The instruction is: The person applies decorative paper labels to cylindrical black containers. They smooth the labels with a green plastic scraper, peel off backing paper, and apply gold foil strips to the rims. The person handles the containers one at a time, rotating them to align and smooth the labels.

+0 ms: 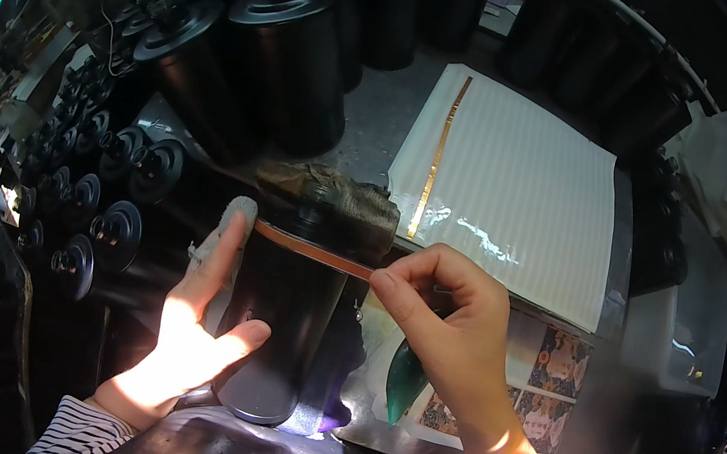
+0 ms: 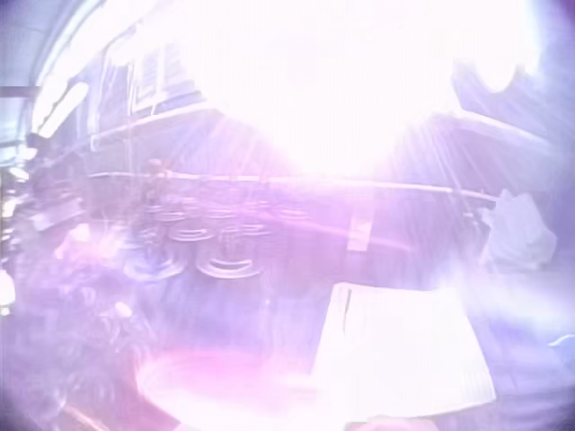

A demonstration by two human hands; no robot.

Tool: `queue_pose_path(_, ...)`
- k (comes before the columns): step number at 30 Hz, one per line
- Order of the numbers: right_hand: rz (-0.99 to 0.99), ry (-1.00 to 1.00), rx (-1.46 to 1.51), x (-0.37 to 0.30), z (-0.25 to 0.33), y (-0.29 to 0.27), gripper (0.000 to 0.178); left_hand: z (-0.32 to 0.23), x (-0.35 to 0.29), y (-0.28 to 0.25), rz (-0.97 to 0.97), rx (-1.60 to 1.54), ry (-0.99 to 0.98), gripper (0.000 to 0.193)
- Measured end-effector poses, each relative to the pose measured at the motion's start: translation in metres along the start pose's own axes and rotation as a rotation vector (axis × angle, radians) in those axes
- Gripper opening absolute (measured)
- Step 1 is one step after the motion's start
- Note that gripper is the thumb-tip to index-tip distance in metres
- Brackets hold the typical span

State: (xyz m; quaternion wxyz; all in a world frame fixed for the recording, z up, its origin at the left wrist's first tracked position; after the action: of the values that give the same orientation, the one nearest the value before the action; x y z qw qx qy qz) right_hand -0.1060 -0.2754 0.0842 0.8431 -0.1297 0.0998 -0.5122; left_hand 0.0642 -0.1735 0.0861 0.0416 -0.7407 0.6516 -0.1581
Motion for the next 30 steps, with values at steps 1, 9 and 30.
queue_pose_path(1, -0.008, 0.007, -0.009, -0.001, -0.005, -0.004, 0.011, -0.015, 0.0, 0.002, 0.02, 0.226, 0.086, 0.077)
queue_pose_path(9, 0.001, 0.144, 0.048, -0.003, -0.024, -0.007, 0.014, -0.05, 0.011, 0.037, 0.149, 0.768, 0.214, 0.056)
queue_pose_path(30, -0.011, 0.033, 0.065, 0.001, -0.013, 0.013, 0.014, -0.039, 0.004, 0.021, 0.039, 0.581, 0.222, 0.053)
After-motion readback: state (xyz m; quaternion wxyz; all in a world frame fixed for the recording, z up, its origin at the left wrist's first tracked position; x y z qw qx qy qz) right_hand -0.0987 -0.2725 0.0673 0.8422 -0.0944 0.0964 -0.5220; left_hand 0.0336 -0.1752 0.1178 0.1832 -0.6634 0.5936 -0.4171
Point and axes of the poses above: each hand's wrist, its own x-axis towards the middle knuckle, its own y-axis out of the palm, z = x × y, the point moved 10 cm from there along x, towards the middle knuckle, and after that the axes turned 14 degrees about -x, right-handed, at the moved point
